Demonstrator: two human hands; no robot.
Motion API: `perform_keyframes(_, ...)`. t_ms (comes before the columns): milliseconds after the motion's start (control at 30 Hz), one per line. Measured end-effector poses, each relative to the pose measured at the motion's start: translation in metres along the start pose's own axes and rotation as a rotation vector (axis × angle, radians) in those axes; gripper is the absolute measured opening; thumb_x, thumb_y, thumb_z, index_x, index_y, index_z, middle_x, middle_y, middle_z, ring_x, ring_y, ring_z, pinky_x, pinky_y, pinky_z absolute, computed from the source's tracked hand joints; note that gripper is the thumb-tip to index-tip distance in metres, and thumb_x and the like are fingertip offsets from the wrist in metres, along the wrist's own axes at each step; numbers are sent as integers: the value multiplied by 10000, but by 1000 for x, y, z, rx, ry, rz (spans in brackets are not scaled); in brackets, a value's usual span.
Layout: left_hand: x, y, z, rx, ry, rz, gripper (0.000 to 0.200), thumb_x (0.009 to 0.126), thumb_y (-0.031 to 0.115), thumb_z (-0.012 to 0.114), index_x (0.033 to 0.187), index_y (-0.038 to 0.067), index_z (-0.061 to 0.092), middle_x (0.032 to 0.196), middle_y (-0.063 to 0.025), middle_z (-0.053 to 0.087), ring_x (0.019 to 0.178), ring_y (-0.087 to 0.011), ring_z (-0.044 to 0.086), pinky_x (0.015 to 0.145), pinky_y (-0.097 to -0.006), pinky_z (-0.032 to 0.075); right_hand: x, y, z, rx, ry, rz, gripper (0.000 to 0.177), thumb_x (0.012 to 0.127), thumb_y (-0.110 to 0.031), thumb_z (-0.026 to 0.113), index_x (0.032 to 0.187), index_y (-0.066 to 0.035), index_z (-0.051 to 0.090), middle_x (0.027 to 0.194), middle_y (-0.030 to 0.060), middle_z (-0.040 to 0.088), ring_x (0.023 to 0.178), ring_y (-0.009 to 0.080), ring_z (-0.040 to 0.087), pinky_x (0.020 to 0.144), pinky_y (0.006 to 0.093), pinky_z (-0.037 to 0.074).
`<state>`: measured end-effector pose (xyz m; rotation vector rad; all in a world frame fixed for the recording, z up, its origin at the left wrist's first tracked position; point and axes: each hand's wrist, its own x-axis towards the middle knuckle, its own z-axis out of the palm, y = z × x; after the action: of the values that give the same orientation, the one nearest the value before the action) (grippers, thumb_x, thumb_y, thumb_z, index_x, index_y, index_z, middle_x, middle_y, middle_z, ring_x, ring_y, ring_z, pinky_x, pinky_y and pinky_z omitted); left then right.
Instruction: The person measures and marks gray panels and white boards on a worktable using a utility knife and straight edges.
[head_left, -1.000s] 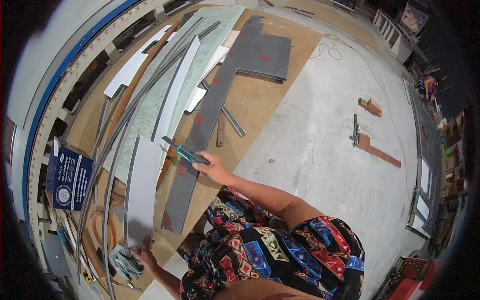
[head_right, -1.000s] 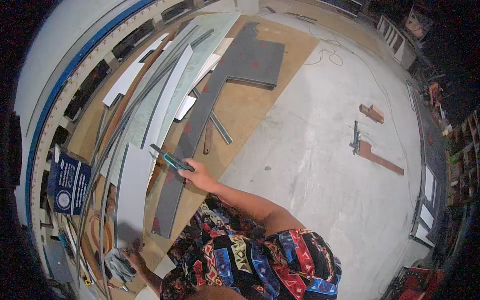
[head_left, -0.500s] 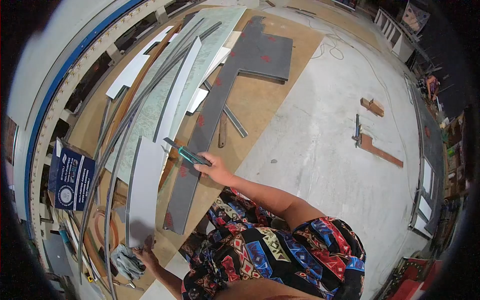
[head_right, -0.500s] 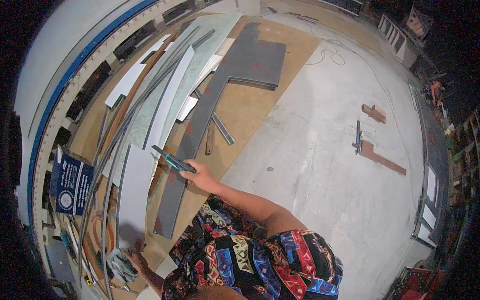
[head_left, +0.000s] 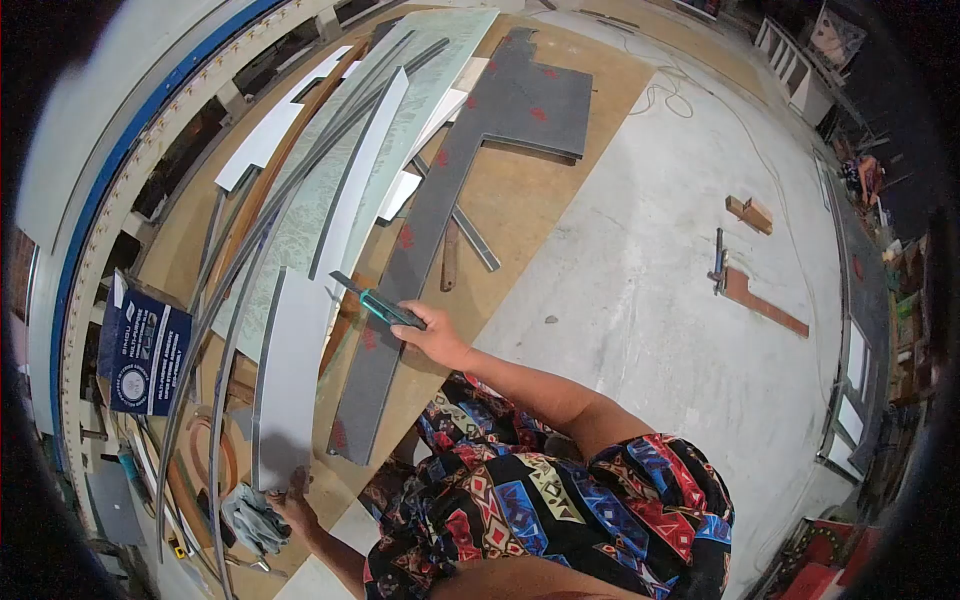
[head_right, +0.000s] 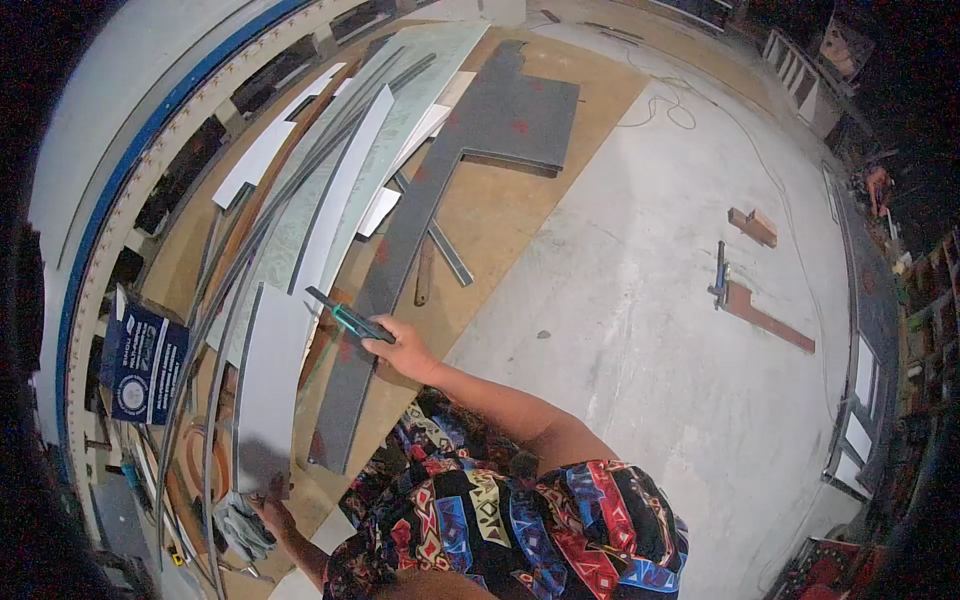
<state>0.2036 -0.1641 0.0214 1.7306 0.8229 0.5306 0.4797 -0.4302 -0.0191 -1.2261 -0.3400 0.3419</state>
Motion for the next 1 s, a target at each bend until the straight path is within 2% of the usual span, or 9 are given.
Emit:
perform_keyframes(133,-2,0,6,-183,78,133,327,687,49,656,990,28,533,866,-70,564,696,-155,544,585,-285,456,1,7,1,-4,-4,-35,344,802,-165,632,1087,-9,520,782,1,526,585,59,501,510,219,418)
perform_keyframes(233,-5,6,12,-65,166,92,324,677,43,663,971,17,529,879,-76,564,727,-165,544,615,-295,461,-1,2,2,-3,2,10,335,802,-162,628,1082,-10,524,799,5,531,630,64,503,550,226,424)
perform_keyframes(333,-3,2,7,-18,132,19,530,709,67,633,1183,50,396,1040,-90,512,873,-219,510,751,-323,436,-3,-4,2,-59,3,1,332,802,-161,627,1078,-8,524,823,10,534,700,76,499,614,240,425)
perform_keyframes(467,-4,8,10,-32,112,56,469,694,70,657,1110,28,443,996,-87,526,833,-203,513,728,-316,439,-1,3,0,-63,2,-20,341,800,-163,628,1081,-4,519,854,15,537,776,86,483,678,252,416)
perform_keyframes(533,-6,19,16,-74,140,65,383,668,62,690,995,-7,503,905,-89,567,728,-178,555,630,-305,483,-1,8,0,-73,-1,-28,347,798,-165,629,1083,-1,517,848,14,539,755,91,493,663,253,420)
perform_keyframes(733,-5,2,12,-122,177,88,412,697,111,679,1036,-1,475,908,-91,569,728,-167,572,589,-291,486,-1,12,3,-38,30,-8,339,794,-148,630,1082,-7,520,779,4,536,631,75,500,573,231,418)
perform_keyframes(833,1,-4,9,-174,92,155,452,697,144,687,1060,14,451,887,-73,568,719,-152,569,578,-279,480,-1,11,7,-29,21,-29,322,792,-134,630,1071,-11,524,726,-11,522,580,53,484,531,213,406)
perform_keyframes(933,-3,-19,3,-266,134,116,450,681,-13,648,1061,44,414,951,-78,542,820,-200,565,702,-302,475,1,21,5,9,6,-43,324,789,-131,631,1072,-16,524,706,-19,514,571,55,489,520,209,404)
perform_keyframes(1000,-13,-10,-1,-204,113,77,445,680,44,662,1058,44,427,910,-70,555,755,-177,571,624,-289,477,1,20,6,-18,22,-53,325,789,-131,633,1072,-14,525,700,-18,516,567,53,490,512,206,401)
